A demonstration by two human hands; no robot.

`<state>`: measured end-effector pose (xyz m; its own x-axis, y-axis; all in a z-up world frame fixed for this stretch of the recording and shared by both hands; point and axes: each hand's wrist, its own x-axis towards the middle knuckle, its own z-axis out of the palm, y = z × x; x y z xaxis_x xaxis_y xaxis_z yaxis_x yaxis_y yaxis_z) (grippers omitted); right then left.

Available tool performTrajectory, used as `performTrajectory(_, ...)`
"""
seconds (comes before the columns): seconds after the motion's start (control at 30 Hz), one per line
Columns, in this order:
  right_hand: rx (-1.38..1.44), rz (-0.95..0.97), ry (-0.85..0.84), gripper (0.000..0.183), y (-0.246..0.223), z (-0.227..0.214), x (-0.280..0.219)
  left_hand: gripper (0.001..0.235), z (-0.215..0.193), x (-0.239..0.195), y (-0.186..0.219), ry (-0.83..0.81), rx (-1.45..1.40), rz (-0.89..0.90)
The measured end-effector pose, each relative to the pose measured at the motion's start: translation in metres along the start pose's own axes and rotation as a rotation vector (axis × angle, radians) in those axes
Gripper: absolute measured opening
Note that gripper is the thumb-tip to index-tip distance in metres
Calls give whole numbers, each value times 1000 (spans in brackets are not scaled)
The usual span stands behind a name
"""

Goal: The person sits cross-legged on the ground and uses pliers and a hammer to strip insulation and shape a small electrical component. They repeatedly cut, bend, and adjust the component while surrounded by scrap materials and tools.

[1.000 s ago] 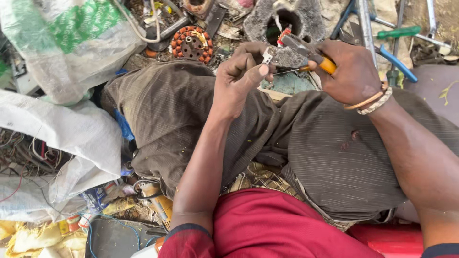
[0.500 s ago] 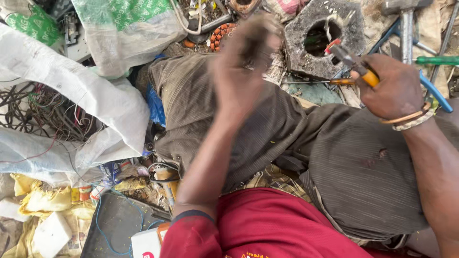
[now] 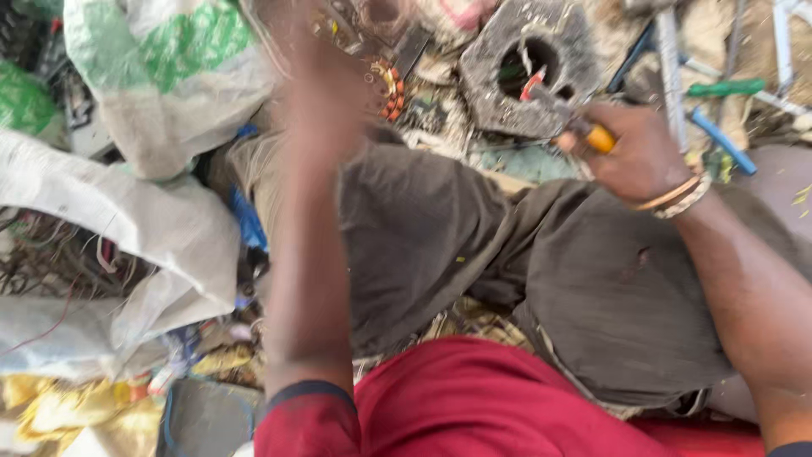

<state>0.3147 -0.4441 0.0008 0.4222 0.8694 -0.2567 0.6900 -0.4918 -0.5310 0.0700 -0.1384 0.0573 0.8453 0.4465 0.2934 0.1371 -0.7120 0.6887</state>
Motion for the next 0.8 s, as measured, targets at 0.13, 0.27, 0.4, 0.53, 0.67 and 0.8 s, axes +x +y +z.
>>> performTrajectory(0.13, 528, 16, -297, 31, -3, -6, -2, 69, 71, 14, 56, -158, 18, 307)
performTrajectory(0.27, 731, 13, -471, 35, 0, -16, -10, 48, 101, 18, 48, -137, -33, 388)
performTrajectory(0.4, 925, 1, -600, 41, -4, -23, -6, 26, 109, 14, 46, -72, -36, 358)
performTrajectory(0.53, 893, -144, -639, 58, -10, -29, -3, 26, 106, 6, 41, -34, -149, 209)
performTrajectory(0.67, 510, 116, -412, 57, 8, -20, 4, 27, 103, 1, 39, 33, -300, 70)
performTrajectory(0.8, 38, 230, -95, 56, 59, 2, 27, 28, 112, -3, 49, -50, -547, -91)
